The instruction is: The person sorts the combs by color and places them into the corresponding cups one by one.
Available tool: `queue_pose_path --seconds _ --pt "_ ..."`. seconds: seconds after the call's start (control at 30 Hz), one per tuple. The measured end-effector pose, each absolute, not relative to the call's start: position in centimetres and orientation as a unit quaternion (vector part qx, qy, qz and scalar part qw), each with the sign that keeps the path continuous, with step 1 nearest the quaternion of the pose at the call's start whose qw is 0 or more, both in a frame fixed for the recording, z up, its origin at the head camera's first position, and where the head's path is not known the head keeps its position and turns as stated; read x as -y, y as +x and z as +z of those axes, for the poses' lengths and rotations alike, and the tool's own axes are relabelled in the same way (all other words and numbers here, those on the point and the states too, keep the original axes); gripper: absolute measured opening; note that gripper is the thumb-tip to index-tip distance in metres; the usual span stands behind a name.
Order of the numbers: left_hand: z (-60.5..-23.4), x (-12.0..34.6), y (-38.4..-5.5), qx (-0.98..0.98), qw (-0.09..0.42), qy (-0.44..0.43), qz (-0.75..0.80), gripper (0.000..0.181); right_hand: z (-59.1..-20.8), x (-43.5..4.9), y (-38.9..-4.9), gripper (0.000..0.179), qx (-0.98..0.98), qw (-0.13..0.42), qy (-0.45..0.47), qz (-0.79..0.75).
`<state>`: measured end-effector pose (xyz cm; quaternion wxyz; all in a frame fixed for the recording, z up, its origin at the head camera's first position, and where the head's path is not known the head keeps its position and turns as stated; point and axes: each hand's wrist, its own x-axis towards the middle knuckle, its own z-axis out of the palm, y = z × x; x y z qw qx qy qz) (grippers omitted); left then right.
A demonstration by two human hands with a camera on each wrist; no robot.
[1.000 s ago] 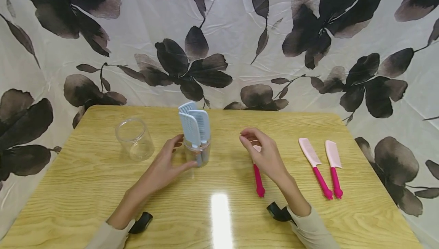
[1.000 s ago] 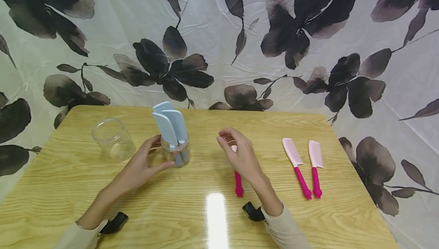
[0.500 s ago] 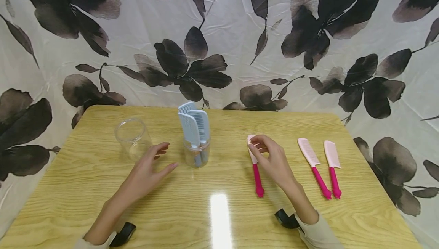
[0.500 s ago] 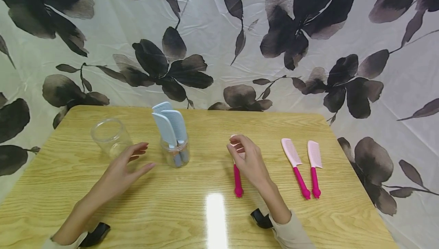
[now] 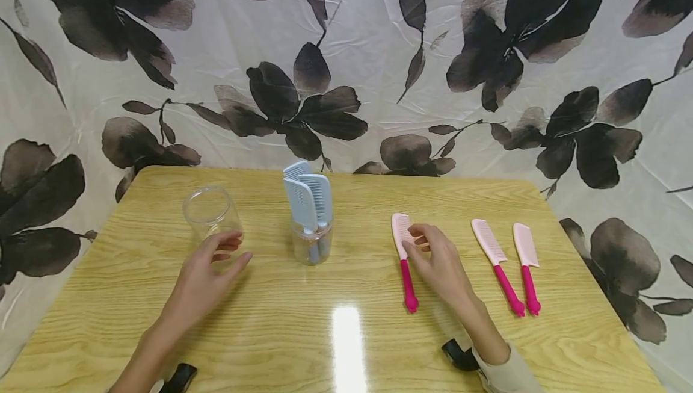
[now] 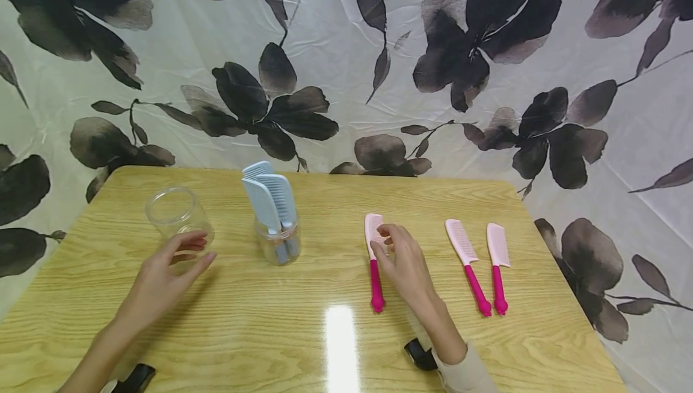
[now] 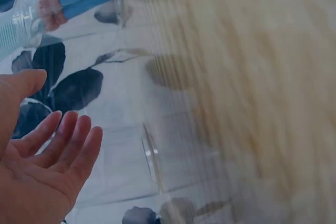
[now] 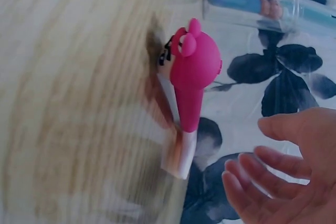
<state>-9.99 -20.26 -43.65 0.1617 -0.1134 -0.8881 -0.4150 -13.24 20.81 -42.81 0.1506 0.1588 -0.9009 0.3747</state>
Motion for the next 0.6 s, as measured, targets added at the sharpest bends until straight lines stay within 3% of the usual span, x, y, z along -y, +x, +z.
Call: queue_pose_path --seconds 0.6 --pt "-43.2 23.1 -8.9 0.89 0.163 -0.031 -0.425 0.035 -44.4 -20.0 -12.0 0.035 0.937 0.156 0.143 0.278"
